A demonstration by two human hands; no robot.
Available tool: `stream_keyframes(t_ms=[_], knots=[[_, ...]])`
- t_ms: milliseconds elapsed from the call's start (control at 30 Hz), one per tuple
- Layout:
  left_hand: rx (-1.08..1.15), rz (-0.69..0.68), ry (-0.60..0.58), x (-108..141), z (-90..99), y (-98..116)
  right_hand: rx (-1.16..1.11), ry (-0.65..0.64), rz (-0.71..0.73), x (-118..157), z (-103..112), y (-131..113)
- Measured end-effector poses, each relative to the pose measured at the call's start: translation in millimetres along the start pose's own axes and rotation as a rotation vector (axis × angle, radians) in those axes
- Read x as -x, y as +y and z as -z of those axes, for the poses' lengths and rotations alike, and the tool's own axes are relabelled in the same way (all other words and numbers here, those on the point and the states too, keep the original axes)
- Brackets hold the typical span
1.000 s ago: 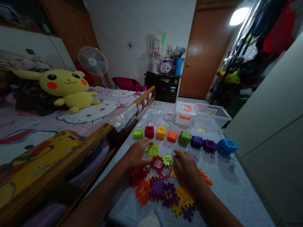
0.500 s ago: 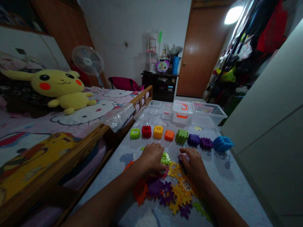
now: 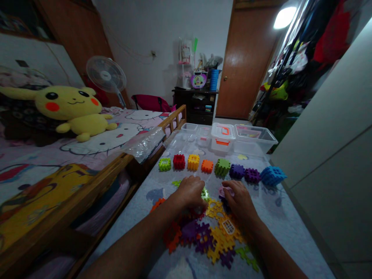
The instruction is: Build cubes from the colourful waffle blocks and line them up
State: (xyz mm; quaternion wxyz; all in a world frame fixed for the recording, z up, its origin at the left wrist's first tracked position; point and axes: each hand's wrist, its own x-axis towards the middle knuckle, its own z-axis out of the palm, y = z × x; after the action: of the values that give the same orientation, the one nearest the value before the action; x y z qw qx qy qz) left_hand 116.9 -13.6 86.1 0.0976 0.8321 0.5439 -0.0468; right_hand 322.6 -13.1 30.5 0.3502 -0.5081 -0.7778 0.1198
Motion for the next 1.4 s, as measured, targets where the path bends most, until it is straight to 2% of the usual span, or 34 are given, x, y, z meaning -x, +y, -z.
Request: stream_keyframes(t_ms=[433, 600, 700, 833, 933, 1033, 1167, 1400], knots=[[0.019, 0.055, -0.010, -7.2, 3.0, 9.4, -0.008, -0.016, 0.000, 0.5, 0.7, -1.0], [0.038, -0.018, 0.110, -1.2, 3.3, 1.9, -0.014, -0.016, 0.016, 1.0, 0.2, 1.5], [0.095, -0.044, 0.240, 10.2, 10.0, -22.6, -0.013, -0.005, 0.014, 1.2, -1.0, 4.0], [0.145, 0.017, 0.375, 27.3, 24.0, -81.9, -0.011, -0.011, 0.014, 1.2, -2.2, 5.3], [0.125, 0.111, 0.382, 32.4, 30.7, -129.9, -0.020, -0.012, 0.013, 1.3, -2.3, 4.2], [0.119, 0.155, 0.337, 28.5, 32.9, -163.8, -0.025, -0.012, 0.009, 1.3, -2.3, 3.6], [0.108, 0.144, 0.292, 16.7, 32.8, -183.0, -0.020, -0.021, 0.002, 1.1, -2.2, 4.8], [0.142, 0.118, 0.252, -1.2, 28.1, -190.8, -0.010, -0.028, 0.004, 1.2, -1.6, 5.8]])
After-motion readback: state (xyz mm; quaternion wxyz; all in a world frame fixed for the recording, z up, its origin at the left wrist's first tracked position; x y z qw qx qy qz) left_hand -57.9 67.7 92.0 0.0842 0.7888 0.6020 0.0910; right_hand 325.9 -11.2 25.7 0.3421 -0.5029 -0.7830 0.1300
